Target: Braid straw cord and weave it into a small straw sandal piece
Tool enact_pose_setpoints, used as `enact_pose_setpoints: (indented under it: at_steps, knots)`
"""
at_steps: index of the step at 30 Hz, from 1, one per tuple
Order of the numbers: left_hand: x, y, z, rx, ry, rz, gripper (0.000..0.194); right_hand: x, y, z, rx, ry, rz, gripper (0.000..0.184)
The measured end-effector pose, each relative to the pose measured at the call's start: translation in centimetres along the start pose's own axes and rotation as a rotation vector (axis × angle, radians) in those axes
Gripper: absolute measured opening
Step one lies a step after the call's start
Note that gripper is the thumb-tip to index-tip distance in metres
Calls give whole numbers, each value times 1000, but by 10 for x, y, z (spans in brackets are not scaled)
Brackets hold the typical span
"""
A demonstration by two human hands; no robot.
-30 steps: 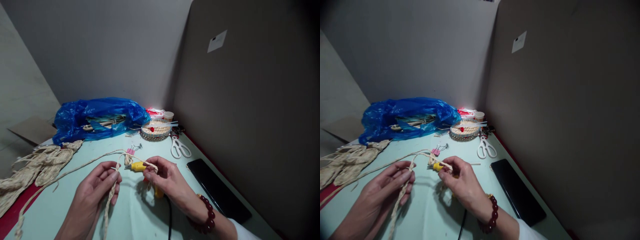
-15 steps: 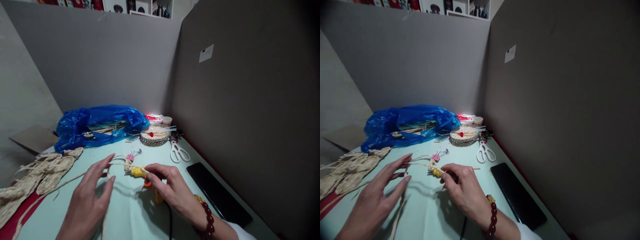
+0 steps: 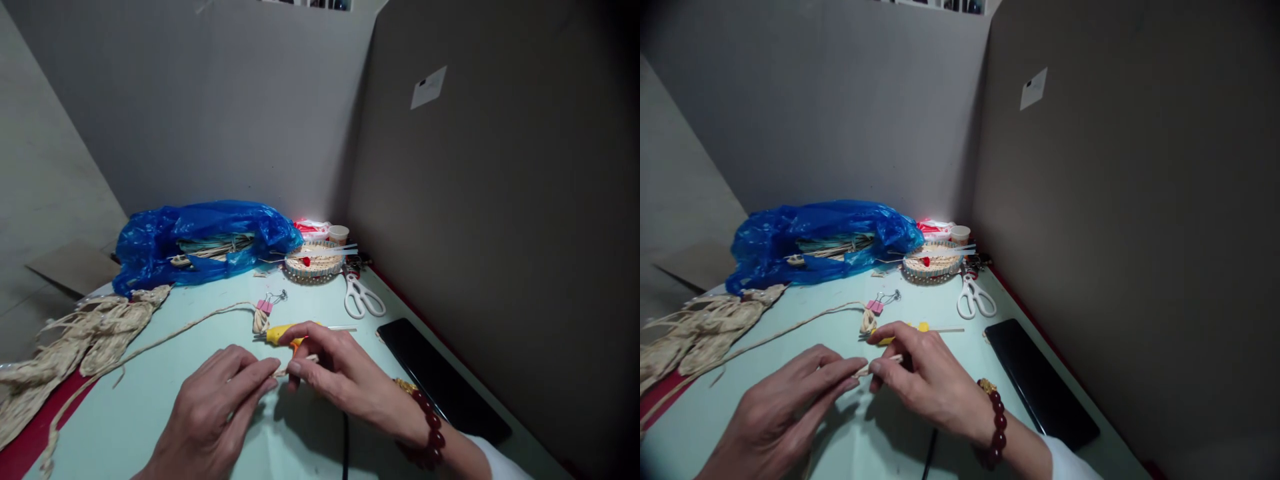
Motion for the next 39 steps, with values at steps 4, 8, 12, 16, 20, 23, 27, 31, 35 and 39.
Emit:
enact_pose_setpoints:
  at_steps: [4, 8, 12, 16, 20, 23, 27, 31, 35, 39]
  knots:
    - [7, -3, -8, -71, -76, -89, 31, 2, 0, 3, 56, 83, 36, 34]
    - [-3, 5, -45, -476, -200, -40, 9, -9, 1, 0, 93, -11, 101, 31]
    - [-13, 12, -67, -724, -315, 5, 25, -32, -1, 5, 141, -359, 178, 36]
    - [-20, 14, -75, -802, -454, 80, 30, -32, -6, 25, 242, -667, 52, 36]
    - [-27, 13, -78, -825, -527, 168, 32, -15, -10, 39, 270, -753, -79, 26]
    - [-33, 14, -78, -816, -550, 229, 33, -8, -12, 43, 281, -735, -89, 14]
    - [-41, 17, -81, -798, -562, 293, 33, -9, -12, 52, 317, -610, 3, 10]
    - [-47, 17, -85, -787, -584, 345, 32, -13, -5, 60, 314, -286, 139, 15]
    - [-49, 17, -84, -775, -596, 350, 33, -12, -1, 54, 298, 111, 247, 32]
    - [-49, 14, -77, -769, -565, 357, 31, -6, -5, 38, 288, 437, 309, 46]
Point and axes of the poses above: each hand's wrist, its own y-axis towards the middle knuckle, its own x-axis out of the palm, z = x × y, the point moved 7 cm from there along y, towards the middle knuckle, and after that the axes turned 13 degrees about -x, right-handed, at the moved point
